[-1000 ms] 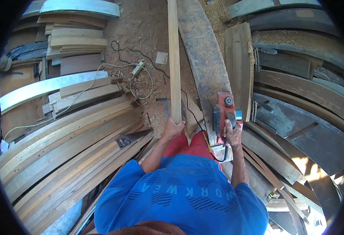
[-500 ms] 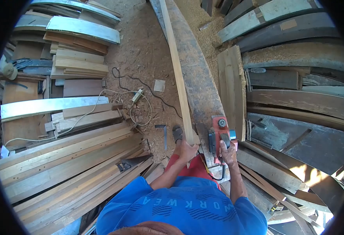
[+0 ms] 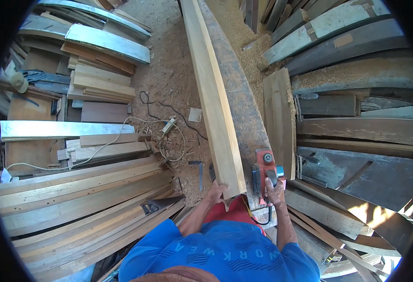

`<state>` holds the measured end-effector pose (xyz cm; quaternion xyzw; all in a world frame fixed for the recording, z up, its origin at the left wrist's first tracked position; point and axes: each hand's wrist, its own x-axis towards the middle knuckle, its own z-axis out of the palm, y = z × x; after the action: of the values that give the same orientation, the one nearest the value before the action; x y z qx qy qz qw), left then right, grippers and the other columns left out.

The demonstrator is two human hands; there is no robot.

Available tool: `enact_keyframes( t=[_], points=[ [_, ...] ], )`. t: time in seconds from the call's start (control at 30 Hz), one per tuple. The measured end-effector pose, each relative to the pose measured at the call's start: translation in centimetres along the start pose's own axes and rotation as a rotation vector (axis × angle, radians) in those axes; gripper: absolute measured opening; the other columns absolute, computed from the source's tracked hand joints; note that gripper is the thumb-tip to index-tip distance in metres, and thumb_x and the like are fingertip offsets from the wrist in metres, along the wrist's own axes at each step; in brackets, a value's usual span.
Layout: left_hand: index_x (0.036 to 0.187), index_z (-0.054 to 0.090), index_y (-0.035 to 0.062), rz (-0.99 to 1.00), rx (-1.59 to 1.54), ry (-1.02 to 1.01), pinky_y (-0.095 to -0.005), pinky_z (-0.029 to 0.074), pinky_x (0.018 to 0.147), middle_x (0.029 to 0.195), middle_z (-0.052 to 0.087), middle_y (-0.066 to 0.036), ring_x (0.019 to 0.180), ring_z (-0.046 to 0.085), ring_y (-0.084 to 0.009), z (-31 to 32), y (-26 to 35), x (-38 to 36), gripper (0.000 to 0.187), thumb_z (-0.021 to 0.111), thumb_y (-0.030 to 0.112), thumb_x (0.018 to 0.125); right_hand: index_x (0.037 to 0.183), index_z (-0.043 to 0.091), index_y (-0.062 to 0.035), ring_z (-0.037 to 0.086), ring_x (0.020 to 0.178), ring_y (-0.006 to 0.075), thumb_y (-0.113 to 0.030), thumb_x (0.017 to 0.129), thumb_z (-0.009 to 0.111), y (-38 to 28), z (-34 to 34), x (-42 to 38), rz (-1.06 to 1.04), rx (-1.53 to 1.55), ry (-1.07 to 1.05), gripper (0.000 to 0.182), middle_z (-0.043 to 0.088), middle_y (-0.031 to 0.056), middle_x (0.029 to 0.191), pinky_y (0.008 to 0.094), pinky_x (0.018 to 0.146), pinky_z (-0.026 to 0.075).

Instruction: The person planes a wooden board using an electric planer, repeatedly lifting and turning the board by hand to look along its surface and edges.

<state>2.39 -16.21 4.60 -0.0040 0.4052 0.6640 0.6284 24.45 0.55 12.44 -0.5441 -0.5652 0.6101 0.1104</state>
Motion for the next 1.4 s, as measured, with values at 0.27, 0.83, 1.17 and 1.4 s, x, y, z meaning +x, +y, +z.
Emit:
enact_keyframes(
  t=[0.27,0.83,1.17,1.4],
  points=[
    [0.153,0.031,-0.0007,-0.102,-0.251,-0.286,-0.0513,0.05,0.108,0.138,0.056,-0.021,0.126,0.06,-0.0349,14.8,11.8,-8.7,0.088,0.07,0.015,0.076,0.084,0.063,-0.0041,0.06,0.053,0.014,-0.046,0.099,0.065,1.3,0.0,0.0,-0.206,-0.035,0.054,0.045,0.061,0.0031,0.063,0.0312,0.049,0.049],
    [0.145,0.04,0.0023,0.732,-0.295,-1.013,-0.0563,0.052,0.108,0.139,0.058,-0.019,0.13,0.058,-0.0376,38.4,33.9,-12.9,0.08,0.075,0.047,0.089,0.091,0.056,-0.0055,0.053,0.039,0.0141,-0.034,0.095,0.074,4.2,1.8,0.8,-0.173,0.087,0.162,0.034,0.054,0.0025,0.053,0.0309,0.036,0.043],
    [0.139,0.044,0.0041,0.749,-0.316,-0.973,-0.0533,0.052,0.109,0.135,0.061,-0.017,0.127,0.061,-0.0326,39.8,34.4,-14.4,0.075,0.077,0.047,0.087,0.082,0.061,-0.0045,0.056,0.043,0.0142,-0.039,0.09,0.08,4.3,2.1,0.7,-0.121,0.066,0.255,0.04,0.056,0.0013,0.056,0.0322,0.039,0.045],
    [0.147,0.045,0.0092,0.699,-0.32,-0.998,-0.055,0.048,0.113,0.141,0.057,-0.015,0.133,0.056,-0.0337,39.2,34.8,-14.0,0.078,0.08,0.042,0.085,0.089,0.061,-0.0041,0.055,0.045,0.014,-0.039,0.091,0.079,4.3,2.1,0.7,-0.067,0.057,0.256,0.039,0.055,0.0011,0.058,0.0313,0.041,0.046]
  ],
)
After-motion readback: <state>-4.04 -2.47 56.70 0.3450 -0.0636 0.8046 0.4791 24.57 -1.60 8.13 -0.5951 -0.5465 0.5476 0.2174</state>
